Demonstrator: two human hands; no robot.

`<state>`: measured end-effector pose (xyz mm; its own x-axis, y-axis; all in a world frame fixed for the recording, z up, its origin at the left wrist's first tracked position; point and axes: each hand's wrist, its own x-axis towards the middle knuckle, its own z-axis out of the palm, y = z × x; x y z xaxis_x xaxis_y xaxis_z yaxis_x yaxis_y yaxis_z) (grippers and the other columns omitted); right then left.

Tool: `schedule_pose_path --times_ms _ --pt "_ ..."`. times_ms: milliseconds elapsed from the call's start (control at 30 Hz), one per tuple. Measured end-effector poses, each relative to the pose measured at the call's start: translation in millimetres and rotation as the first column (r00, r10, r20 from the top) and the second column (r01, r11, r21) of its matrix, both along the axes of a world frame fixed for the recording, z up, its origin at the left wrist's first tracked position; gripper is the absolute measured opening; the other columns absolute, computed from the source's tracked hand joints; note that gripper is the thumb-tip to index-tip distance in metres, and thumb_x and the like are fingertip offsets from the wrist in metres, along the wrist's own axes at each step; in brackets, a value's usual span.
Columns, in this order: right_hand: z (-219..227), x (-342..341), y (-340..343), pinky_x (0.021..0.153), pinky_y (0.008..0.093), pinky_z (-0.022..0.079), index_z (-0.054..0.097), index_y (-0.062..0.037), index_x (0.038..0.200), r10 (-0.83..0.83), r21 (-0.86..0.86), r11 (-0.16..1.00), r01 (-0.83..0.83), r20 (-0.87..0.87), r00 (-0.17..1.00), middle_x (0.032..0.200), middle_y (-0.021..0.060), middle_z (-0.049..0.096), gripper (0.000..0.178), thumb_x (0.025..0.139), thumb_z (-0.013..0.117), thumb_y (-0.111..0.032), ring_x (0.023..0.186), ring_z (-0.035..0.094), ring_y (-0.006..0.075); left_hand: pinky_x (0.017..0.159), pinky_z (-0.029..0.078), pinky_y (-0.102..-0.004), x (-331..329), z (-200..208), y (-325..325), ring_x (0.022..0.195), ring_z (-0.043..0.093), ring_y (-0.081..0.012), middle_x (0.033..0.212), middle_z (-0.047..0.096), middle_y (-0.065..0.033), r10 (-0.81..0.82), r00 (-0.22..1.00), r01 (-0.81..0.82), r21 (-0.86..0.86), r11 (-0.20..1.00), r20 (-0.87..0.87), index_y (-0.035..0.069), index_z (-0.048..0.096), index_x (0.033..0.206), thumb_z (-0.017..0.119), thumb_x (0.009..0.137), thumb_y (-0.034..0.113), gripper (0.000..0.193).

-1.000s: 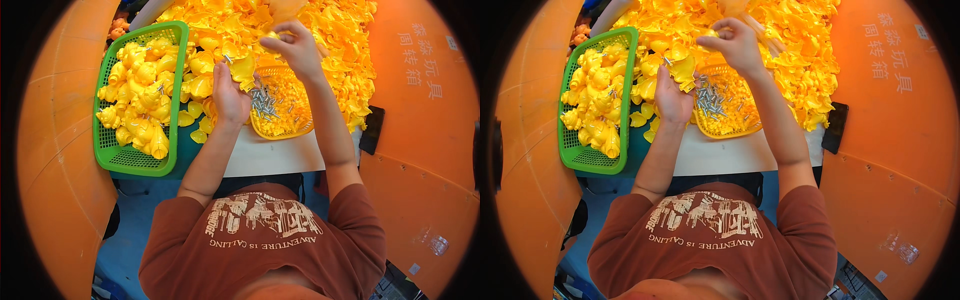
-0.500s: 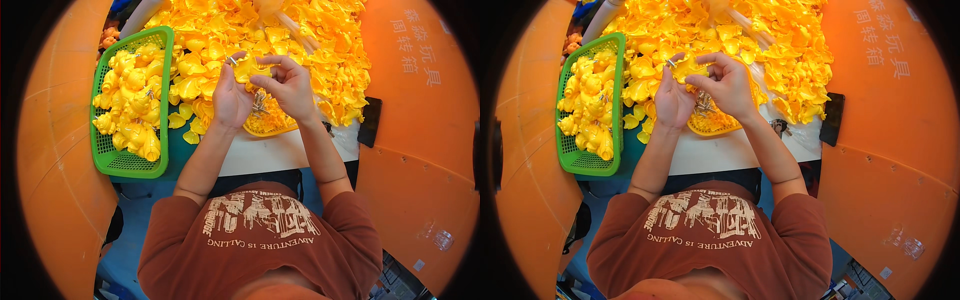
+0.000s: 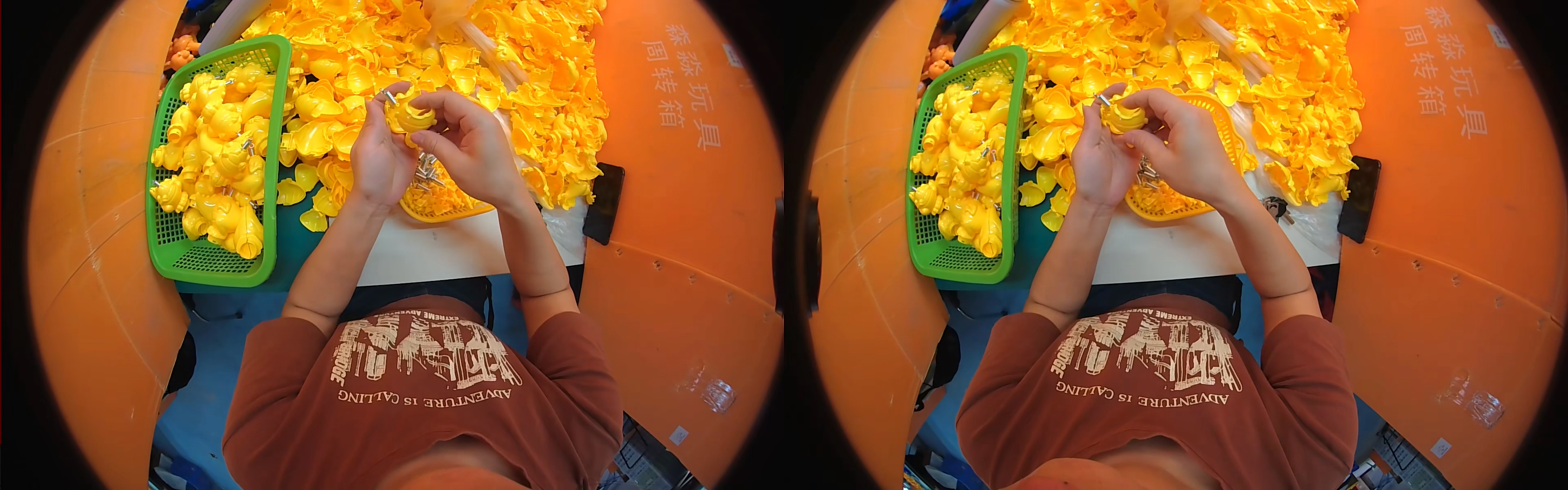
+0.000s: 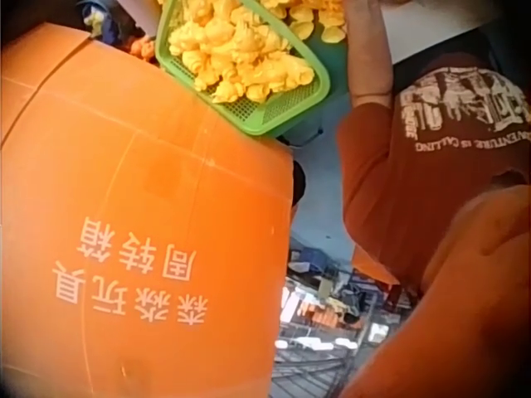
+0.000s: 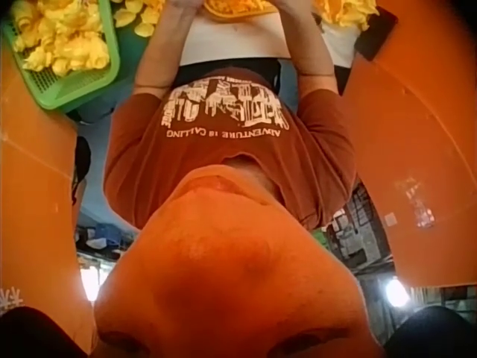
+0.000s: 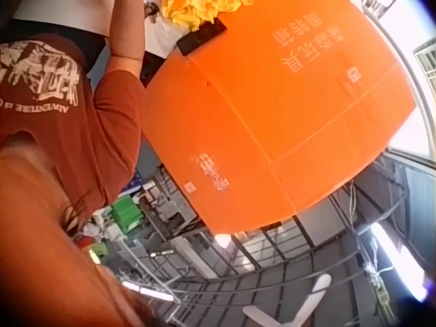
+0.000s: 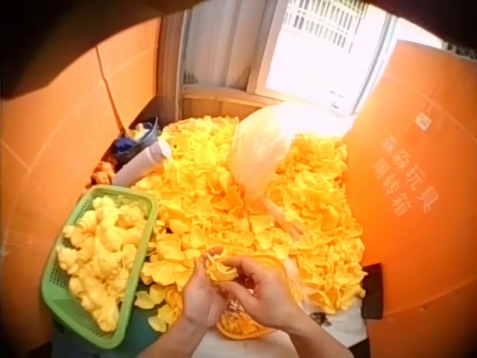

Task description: Assemble small yellow toy ducks by inserting a metal component and joining the plastic pieces.

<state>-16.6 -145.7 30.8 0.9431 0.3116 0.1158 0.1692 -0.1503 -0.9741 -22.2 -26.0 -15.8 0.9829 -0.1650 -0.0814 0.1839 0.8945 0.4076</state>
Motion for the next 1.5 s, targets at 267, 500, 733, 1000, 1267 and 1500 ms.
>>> schedule_pose_path --times_ms 267,500,733,1000,1267,1500 --pt "1 7 0 0.059 0.0194 0.046 0.058 0.0004 0.101 -0.095 -0.235 0.949 0.212 0.427 0.899 0.079 0.0035 0.060 0.031 0.074 0.071 -0.007 0.065 0.054 0.0084 0.094 0.037 -0.0378 -1 4 3 0.107 0.050 -0.0233 0.115 0.052 -0.0126 -0.035 0.999 0.035 -0.091 0.995 0.009 0.010 0.039 0.121 0.025 0.097 0.042 0.043" --pt "-3 8 -10 0.058 0.0197 0.045 0.060 0.0031 0.091 -0.170 -0.034 0.984 0.172 0.070 0.983 0.079 0.0042 0.060 0.021 0.077 0.070 -0.009 0.066 0.057 0.0107 0.092 0.037 -0.0384 1 -2 3 0.106 0.050 -0.0219 0.115 0.052 -0.0113 -0.001 1.000 0.001 -0.126 0.992 0.002 0.013 0.041 0.120 0.029 0.096 0.041 0.038" --pt "12 1 -27 0.067 0.0238 0.047 0.060 0.0032 0.084 -0.004 -0.427 0.892 0.148 0.321 0.947 0.081 0.0048 0.060 0.011 0.079 0.066 -0.005 0.077 0.058 0.0115 0.091 0.038 -0.0403 6 -8 11 0.103 0.050 -0.0241 0.116 0.049 -0.0128 -0.008 0.998 0.017 -0.171 0.985 0.055 0.012 0.041 0.119 0.026 0.096 0.043 0.041" --pt "1 1 -8 0.085 0.0305 0.044 0.065 0.0022 0.085 -0.110 0.084 0.991 0.104 0.074 0.991 0.087 0.0085 0.064 0.008 0.080 0.063 -0.003 0.094 0.057 0.0193 0.093 0.037 -0.0405 2 0 5 0.107 0.050 -0.0231 0.117 0.052 -0.0117 -0.065 0.998 0.061 -0.133 0.989 -0.021 0.013 0.041 0.121 0.023 0.097 0.042 0.041" --pt "-26 5 -3 0.093 0.0348 0.039 0.067 0.0011 0.087 -0.109 -0.096 0.985 0.146 0.318 0.942 0.084 0.0070 0.066 0.009 0.079 0.063 -0.003 0.113 0.049 0.0258 0.093 0.037 -0.0386 3 -1 7 0.107 0.049 -0.0219 0.118 0.051 -0.0116 -0.081 0.996 0.072 -0.169 0.983 -0.048 0.013 0.040 0.124 0.024 0.098 0.039 0.040" --pt "-30 4 1 0.093 0.0368 0.039 0.067 0.0015 0.085 -0.120 -0.110 0.980 0.167 0.348 0.930 0.080 0.0076 0.066 0.009 0.078 0.064 -0.003 0.114 0.048 0.0279 0.101 0.034 -0.0400 4 -10 8 0.119 0.041 -0.0255 0.126 0.045 -0.0147 -0.094 0.995 0.095 -0.247 0.964 0.019 0.008 0.039 0.126 0.024 0.098 0.034 0.041"
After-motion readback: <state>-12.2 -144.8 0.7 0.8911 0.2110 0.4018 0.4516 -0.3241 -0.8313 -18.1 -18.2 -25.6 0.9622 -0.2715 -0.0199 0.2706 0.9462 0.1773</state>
